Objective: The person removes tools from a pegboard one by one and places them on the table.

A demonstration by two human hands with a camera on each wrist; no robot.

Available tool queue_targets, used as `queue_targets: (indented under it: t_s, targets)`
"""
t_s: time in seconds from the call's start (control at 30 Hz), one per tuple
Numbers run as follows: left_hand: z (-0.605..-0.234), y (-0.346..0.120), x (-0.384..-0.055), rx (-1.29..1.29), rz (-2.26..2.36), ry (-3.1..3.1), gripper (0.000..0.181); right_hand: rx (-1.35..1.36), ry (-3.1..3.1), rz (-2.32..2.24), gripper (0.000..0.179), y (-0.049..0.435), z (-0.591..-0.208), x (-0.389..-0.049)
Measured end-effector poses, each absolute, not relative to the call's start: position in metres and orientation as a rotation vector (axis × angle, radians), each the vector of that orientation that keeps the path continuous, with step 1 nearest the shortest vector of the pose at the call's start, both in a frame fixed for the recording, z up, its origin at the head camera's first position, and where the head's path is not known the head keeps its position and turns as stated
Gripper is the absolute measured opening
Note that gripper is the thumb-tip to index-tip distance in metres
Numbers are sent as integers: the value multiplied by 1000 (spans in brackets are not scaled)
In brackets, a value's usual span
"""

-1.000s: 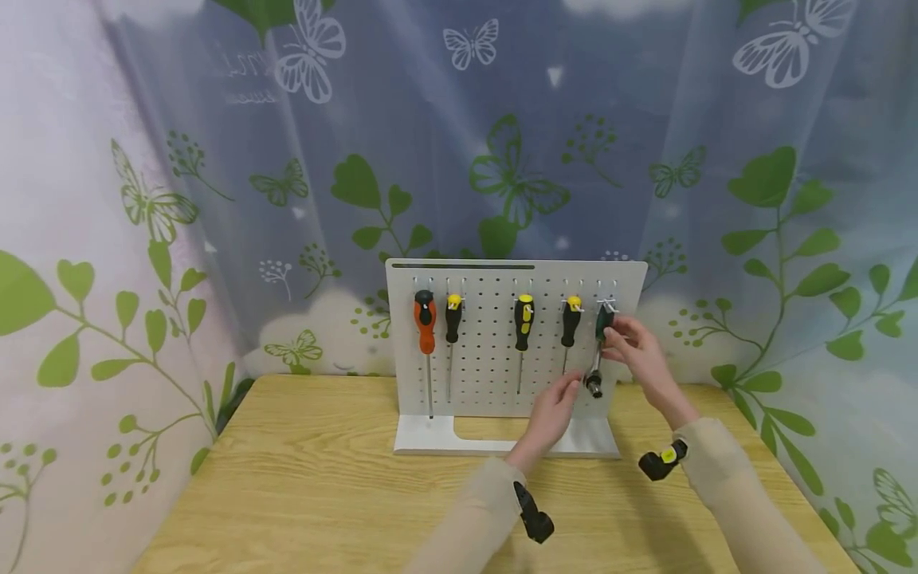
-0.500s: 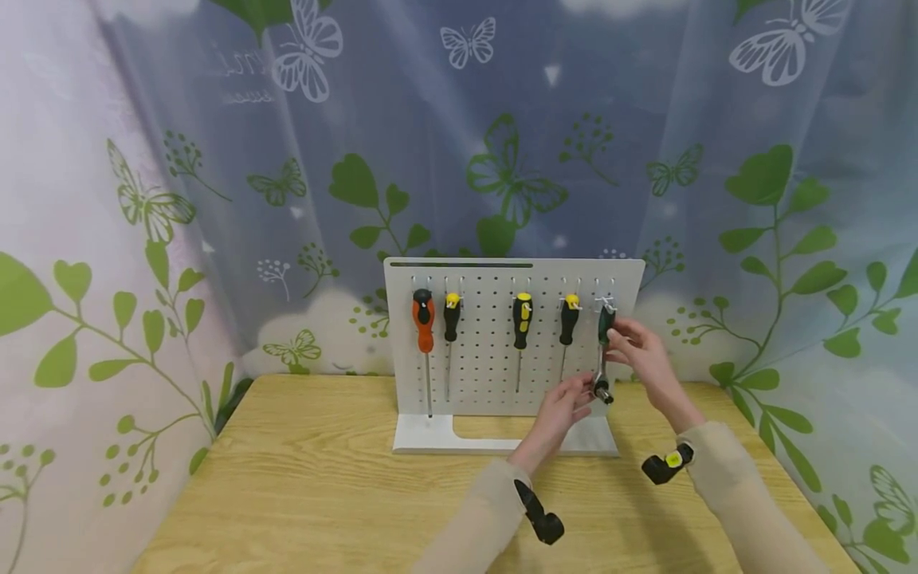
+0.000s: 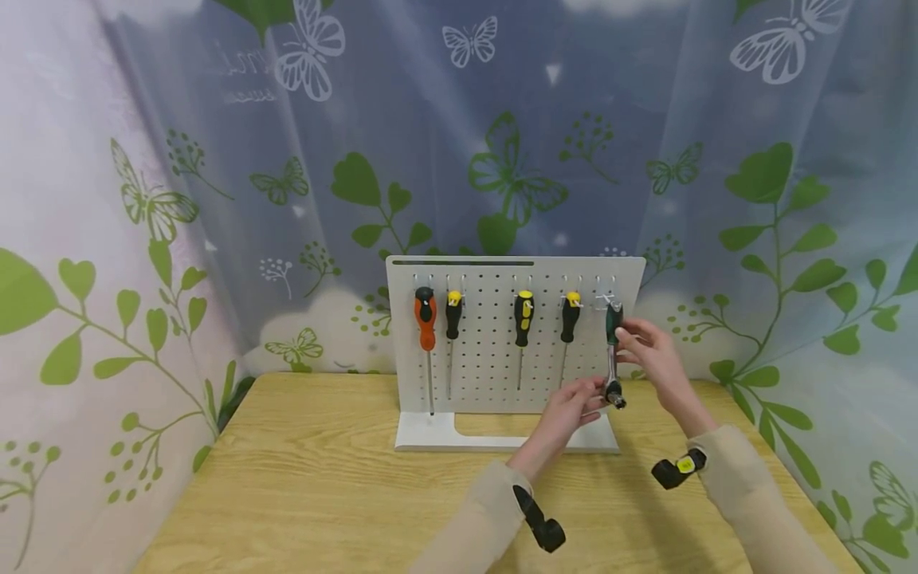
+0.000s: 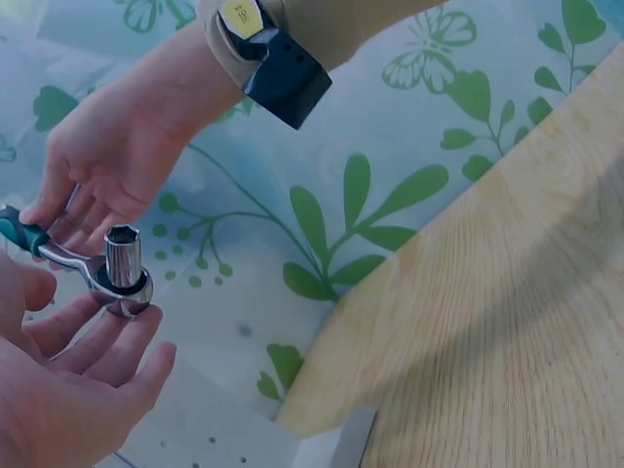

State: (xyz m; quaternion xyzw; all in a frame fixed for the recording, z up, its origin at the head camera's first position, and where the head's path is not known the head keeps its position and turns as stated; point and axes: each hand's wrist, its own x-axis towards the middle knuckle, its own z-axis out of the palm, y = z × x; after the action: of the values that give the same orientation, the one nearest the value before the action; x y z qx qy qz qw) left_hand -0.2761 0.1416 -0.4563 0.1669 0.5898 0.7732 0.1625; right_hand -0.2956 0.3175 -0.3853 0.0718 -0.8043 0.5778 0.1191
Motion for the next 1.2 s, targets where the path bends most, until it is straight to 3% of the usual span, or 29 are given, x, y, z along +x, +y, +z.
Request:
queue_targets:
  t_s: [0.17, 0.43, 1.2]
  targets:
    - [-450, 140, -271, 474, 2196, 1704, 38, 236, -2328, 1713, 52, 319, -384, -290]
    - [-448, 137, -265, 480, 2181, 1713, 34, 282, -2256, 1797, 37, 320, -386, -280]
    - [-489, 118, -236, 422, 2066, 1760, 21, 84, -2386, 1868, 54, 304, -439, -247]
